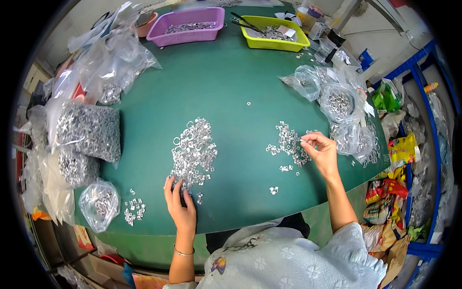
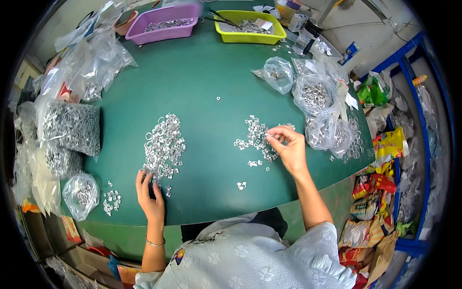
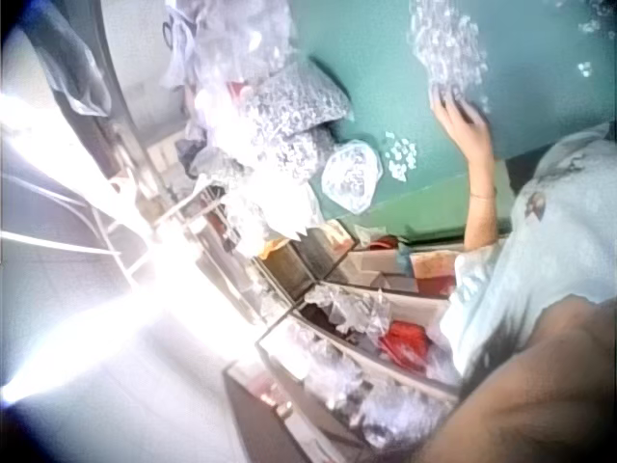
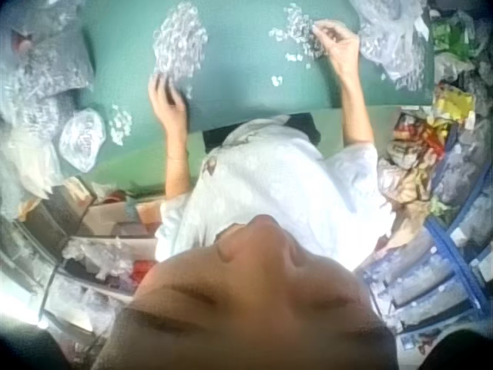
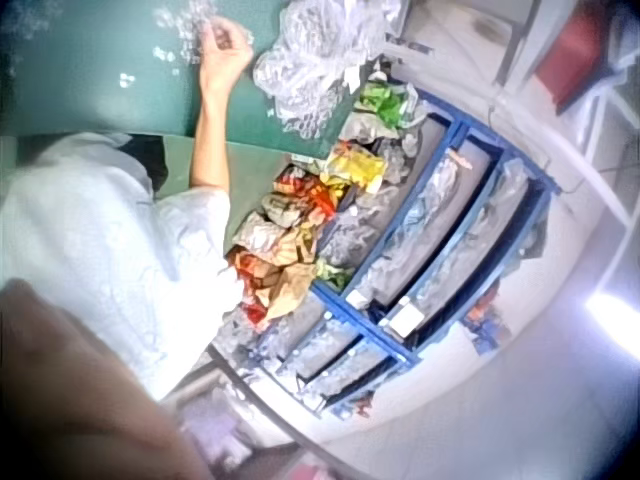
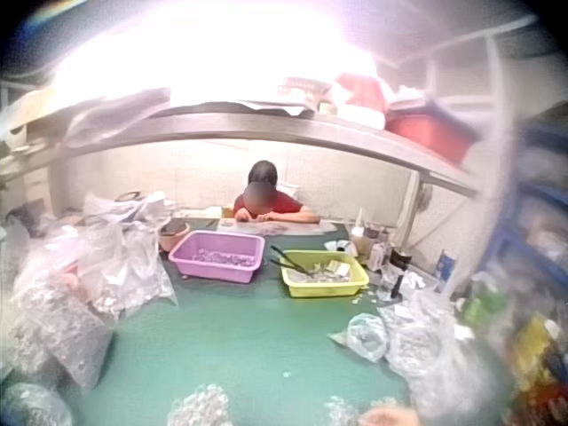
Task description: The person sorts star-shaped metal components and circular metal rings by hand on a green workbench, arranging them into piles and placing them into a plastic bag.
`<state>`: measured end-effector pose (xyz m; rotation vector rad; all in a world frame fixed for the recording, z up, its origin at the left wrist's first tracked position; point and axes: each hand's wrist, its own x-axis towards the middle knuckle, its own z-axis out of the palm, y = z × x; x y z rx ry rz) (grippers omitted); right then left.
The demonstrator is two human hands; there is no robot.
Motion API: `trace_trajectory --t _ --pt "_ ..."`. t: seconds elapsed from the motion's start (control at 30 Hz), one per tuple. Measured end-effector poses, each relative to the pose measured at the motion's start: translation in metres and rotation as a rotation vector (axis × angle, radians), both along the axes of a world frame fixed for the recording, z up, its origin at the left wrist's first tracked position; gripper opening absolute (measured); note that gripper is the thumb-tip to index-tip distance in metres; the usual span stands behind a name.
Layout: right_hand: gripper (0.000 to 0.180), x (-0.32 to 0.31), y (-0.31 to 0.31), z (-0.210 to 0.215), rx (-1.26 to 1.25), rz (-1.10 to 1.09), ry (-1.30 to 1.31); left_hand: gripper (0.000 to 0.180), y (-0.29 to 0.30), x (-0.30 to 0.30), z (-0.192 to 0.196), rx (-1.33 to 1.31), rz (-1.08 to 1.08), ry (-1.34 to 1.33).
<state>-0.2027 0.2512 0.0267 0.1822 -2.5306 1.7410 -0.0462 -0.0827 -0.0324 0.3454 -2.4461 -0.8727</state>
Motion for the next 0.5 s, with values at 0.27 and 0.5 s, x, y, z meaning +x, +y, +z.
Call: trace_trajectory --t 0.27,0.5 --pt "0.017 0.028 -0.041 0.025 0.052 -0.041 0.065 0.029 -0.003 0.006 0.001 0.08 -0.059 -0.044" --pt "0.014 0.059 -0.037 0.037 0.104 -0.176 0.105 0.028 0.0 0.004 0.002 0.096 -0.093 -0.051"
